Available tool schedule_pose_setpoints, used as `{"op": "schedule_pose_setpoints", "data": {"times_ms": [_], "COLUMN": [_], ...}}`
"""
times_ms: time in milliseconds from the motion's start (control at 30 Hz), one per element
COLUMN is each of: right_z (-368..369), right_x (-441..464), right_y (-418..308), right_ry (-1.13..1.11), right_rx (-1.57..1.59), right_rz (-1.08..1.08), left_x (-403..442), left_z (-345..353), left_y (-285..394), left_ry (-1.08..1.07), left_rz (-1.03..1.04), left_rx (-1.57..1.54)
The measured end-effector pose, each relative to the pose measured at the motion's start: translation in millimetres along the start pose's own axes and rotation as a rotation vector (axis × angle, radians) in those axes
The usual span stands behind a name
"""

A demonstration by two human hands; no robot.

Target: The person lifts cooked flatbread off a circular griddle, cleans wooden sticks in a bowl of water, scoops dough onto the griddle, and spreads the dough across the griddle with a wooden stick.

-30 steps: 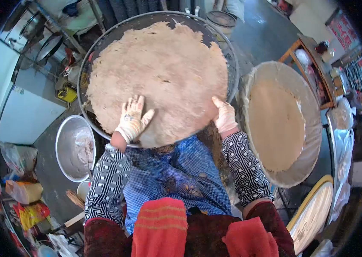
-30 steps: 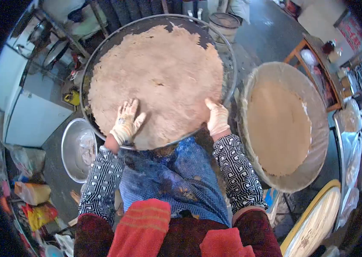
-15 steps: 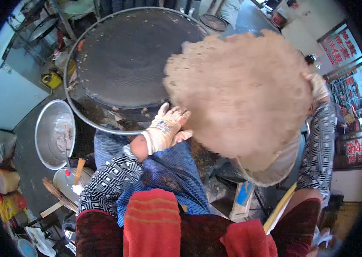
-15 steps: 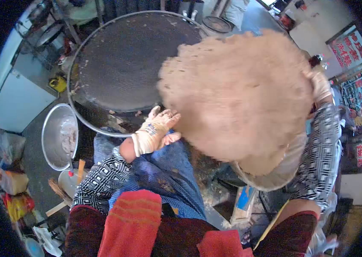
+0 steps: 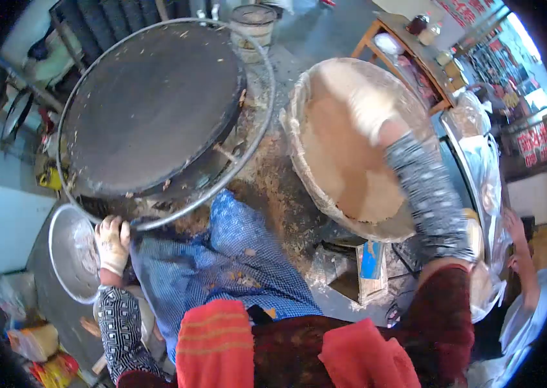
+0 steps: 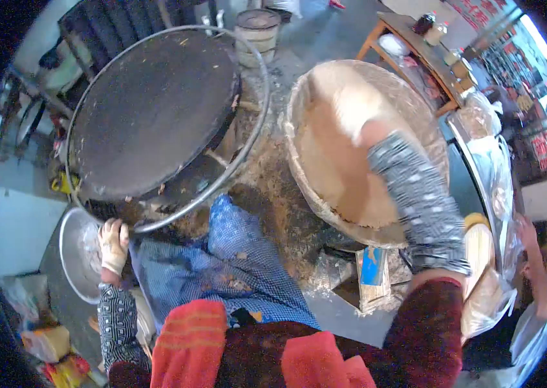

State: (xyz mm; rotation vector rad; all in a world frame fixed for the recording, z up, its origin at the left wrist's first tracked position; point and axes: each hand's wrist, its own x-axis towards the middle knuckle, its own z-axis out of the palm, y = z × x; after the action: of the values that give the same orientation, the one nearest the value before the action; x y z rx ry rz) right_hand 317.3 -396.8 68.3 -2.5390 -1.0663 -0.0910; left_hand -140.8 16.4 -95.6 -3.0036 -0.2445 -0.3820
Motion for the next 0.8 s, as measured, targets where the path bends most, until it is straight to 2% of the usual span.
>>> {"op": "schedule_pose_setpoints", "data": {"times_ms": [33,167,200,267,367,433,467,633,667,700,733,767,800], "right_z": [52.1,205.5,228.7,256.5,251.8,257.1,256.6,237.8,242.0,242.3,236.9,231.2,269.6], "right_x": [-37.7,-115.3,-129.2,-150.1,-149.8,-149.8,-148.5,-143.3,-146.3,-147.6,-148.6,-145.4,-157.3], "right_y": [39.4,105.9,115.2,123.1,109.3,112.1,109.2,99.8,103.7,104.9,99.3,97.3,143.3], "right_ry": [-0.235,-0.308,-0.349,-0.372,-0.484,-0.449,-0.451,-0.618,-0.638,-0.554,-0.494,-0.483,-0.476], "right_rx": [-0.724,-0.608,-0.586,-0.528,-0.447,-0.470,-0.424,-0.198,-0.151,-0.125,-0.105,-0.181,-0.325], "right_rz": [0.014,0.343,0.402,0.473,0.613,0.606,0.643,0.742,0.762,0.769,0.770,0.819,0.570], "left_x": [-5.9,2.8,10.5,10.9,18.7,13.9,25.3,63.0,84.5,108.1,117.8,133.2,139.2], "left_z": [15.8,35.9,31.0,32.2,18.0,31.4,22.5,16.0,9.9,5.0,7.6,22.5,60.6], "left_y": [-10.0,-33.8,-31.3,-31.8,-13.6,-8.7,9.2,106.8,127.3,151.9,171.9,198.9,233.8], "left_ry": [-0.125,-0.299,-0.440,-0.460,-0.519,-0.543,-0.611,-0.494,-0.600,-0.613,-0.417,-0.211,0.118], "left_rz": [-0.201,-0.040,-0.103,-0.080,-0.113,-0.129,-0.204,-0.282,-0.332,-0.343,-0.221,-0.371,-0.594], "left_rx": [-0.037,-0.003,0.000,0.056,0.097,0.164,0.141,0.043,-0.061,-0.031,-0.069,-0.202,-0.263]}}
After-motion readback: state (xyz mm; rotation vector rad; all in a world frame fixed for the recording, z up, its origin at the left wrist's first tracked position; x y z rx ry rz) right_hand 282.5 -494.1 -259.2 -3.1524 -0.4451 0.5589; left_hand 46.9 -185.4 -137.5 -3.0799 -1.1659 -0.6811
